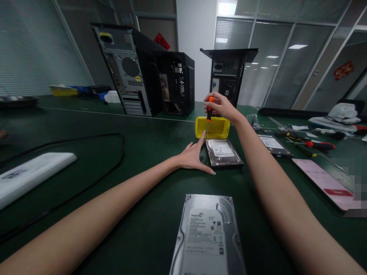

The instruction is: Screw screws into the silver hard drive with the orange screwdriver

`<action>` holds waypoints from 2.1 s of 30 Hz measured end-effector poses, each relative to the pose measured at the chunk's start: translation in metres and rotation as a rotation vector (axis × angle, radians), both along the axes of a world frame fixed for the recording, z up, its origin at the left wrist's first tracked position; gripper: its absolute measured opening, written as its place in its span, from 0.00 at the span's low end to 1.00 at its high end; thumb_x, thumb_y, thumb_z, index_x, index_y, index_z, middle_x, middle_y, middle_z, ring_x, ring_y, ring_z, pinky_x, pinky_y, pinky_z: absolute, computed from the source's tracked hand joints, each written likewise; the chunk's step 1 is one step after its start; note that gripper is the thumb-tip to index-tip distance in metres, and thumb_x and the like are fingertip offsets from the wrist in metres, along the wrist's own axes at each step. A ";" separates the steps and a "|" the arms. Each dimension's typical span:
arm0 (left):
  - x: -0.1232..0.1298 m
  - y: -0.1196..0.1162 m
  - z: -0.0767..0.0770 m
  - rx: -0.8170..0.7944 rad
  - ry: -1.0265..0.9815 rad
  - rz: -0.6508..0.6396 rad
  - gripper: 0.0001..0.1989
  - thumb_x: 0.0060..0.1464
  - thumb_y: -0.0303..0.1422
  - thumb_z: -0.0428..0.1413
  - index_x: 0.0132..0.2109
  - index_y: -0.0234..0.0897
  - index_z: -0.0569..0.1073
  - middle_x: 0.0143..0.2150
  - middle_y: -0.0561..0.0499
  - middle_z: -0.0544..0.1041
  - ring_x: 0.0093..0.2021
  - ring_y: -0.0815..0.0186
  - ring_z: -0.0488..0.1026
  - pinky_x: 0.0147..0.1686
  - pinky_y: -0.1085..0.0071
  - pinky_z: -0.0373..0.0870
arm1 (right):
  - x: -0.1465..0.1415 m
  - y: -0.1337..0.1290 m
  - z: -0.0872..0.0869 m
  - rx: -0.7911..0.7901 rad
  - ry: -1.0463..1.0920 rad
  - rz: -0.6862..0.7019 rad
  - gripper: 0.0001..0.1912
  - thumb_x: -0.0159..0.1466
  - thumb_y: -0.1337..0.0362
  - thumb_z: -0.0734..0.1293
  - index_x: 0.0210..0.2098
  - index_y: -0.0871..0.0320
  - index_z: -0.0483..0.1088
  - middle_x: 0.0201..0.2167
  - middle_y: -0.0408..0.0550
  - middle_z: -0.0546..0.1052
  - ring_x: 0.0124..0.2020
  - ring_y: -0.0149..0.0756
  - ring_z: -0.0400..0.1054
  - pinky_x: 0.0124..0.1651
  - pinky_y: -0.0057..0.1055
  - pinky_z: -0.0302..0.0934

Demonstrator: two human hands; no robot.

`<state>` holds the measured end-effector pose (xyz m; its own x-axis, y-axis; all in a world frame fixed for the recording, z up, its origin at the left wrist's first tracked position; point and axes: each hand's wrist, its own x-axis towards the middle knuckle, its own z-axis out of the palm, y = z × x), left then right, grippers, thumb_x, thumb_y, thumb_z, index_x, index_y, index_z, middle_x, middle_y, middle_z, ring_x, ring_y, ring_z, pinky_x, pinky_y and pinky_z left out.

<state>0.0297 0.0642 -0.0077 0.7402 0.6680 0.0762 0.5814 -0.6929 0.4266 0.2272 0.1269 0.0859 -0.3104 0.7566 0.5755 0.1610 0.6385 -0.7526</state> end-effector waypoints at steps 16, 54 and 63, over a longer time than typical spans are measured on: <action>-0.002 0.005 0.000 0.076 0.047 -0.020 0.72 0.37 0.60 0.59 0.64 0.36 0.11 0.72 0.34 0.41 0.72 0.47 0.39 0.65 0.44 0.33 | 0.014 -0.014 -0.011 0.013 -0.007 -0.158 0.15 0.65 0.58 0.61 0.52 0.49 0.61 0.35 0.45 0.72 0.35 0.32 0.72 0.40 0.34 0.71; 0.003 0.018 -0.005 0.151 -0.004 0.000 0.68 0.41 0.64 0.54 0.66 0.36 0.15 0.72 0.34 0.43 0.70 0.45 0.45 0.65 0.44 0.37 | 0.002 -0.003 -0.004 0.093 -0.153 -0.501 0.22 0.61 0.49 0.66 0.50 0.50 0.61 0.38 0.44 0.70 0.38 0.35 0.70 0.46 0.42 0.71; -0.002 0.015 -0.003 0.076 -0.029 -0.037 0.68 0.42 0.60 0.55 0.66 0.36 0.14 0.71 0.33 0.47 0.71 0.47 0.41 0.66 0.43 0.35 | -0.007 0.002 -0.006 0.184 -0.209 -0.583 0.18 0.60 0.50 0.66 0.45 0.50 0.62 0.37 0.46 0.71 0.40 0.41 0.71 0.51 0.49 0.65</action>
<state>0.0275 0.0791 -0.0106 0.7612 0.6317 0.1469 0.5430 -0.7446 0.3882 0.2205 0.1288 0.0796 0.0018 0.7295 0.6840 0.6520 0.5178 -0.5540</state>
